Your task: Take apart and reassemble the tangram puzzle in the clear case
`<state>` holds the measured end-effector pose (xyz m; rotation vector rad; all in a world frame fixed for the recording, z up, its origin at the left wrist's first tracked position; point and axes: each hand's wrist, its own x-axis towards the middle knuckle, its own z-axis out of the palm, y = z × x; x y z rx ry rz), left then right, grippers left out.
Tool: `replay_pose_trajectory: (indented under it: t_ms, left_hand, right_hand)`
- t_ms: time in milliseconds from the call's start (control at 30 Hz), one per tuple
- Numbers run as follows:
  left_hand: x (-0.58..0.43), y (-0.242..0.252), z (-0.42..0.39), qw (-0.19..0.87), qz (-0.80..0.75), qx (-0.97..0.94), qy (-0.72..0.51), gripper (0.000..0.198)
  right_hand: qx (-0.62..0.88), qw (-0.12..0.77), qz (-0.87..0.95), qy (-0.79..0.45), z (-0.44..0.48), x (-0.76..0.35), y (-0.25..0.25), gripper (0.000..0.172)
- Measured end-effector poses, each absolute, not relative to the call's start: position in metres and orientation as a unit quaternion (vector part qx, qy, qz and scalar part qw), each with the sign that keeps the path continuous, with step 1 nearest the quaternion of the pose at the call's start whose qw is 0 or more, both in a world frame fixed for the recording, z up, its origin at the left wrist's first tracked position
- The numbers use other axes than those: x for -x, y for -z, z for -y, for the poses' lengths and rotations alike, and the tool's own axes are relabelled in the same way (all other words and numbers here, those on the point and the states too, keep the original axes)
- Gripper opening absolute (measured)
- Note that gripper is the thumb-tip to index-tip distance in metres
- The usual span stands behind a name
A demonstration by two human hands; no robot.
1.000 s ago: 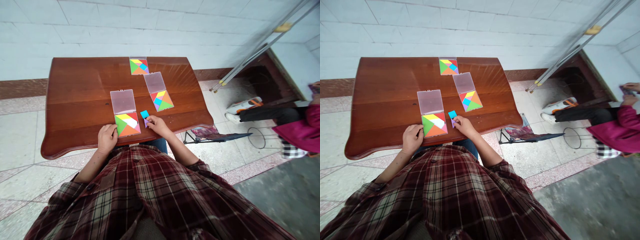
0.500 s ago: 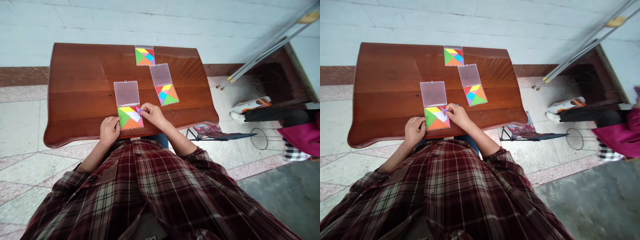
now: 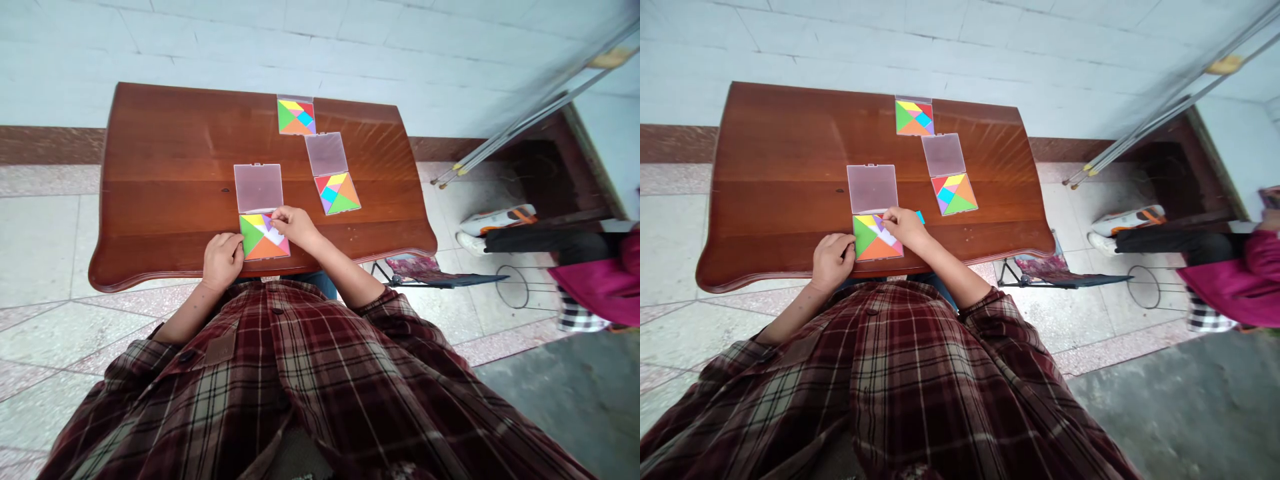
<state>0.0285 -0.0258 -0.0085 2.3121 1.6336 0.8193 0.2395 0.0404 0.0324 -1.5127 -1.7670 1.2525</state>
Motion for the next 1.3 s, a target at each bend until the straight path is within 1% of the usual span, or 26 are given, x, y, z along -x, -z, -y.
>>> replay_pose_trajectory:
  t_ms: [100, 267, 367, 500, 700, 867, 1033, 1167, 1300]
  left_hand:
    - [-0.029, 0.008, 0.026, 0.104, -0.555, -0.779, -0.272, 0.028]
    - [-0.03, 0.006, 0.026, 0.113, -0.557, -0.777, -0.27, 0.028]
    - [-0.029, 0.006, 0.026, 0.108, -0.555, -0.78, -0.268, 0.029]
    - [-0.029, 0.007, 0.026, 0.094, -0.549, -0.784, -0.274, 0.028]
    - [-0.03, 0.007, 0.026, 0.097, -0.551, -0.782, -0.276, 0.027]
    - [-0.03, 0.008, 0.027, 0.105, -0.551, -0.782, -0.272, 0.029]
    - [-0.03, 0.008, 0.027, 0.111, -0.548, -0.783, -0.274, 0.028]
    - [-0.031, 0.006, 0.028, 0.113, -0.551, -0.781, -0.272, 0.028]
    - [-0.031, 0.006, 0.028, 0.117, -0.553, -0.779, -0.271, 0.029]
  right_hand:
    - [0.562, 0.241, 0.648, -0.454, -0.04, -0.238, -0.034, 0.008]
    - [0.575, 0.21, 0.692, -0.383, -0.035, -0.235, -0.049, 0.011]
    - [0.587, 0.169, 0.725, -0.318, -0.031, -0.233, -0.056, 0.013]
    - [0.588, 0.106, 0.774, -0.211, -0.027, -0.228, -0.059, 0.01]
    - [0.563, 0.011, 0.815, -0.137, -0.021, -0.219, -0.051, 0.021]
    - [0.564, -0.023, 0.816, -0.125, -0.02, -0.21, -0.044, 0.026]
    - [0.55, -0.024, 0.822, -0.149, -0.022, -0.209, -0.042, 0.024]
    - [0.543, 0.002, 0.814, -0.205, -0.022, -0.219, -0.044, 0.02]
    - [0.563, 0.052, 0.79, -0.237, -0.022, -0.234, -0.045, 0.019]
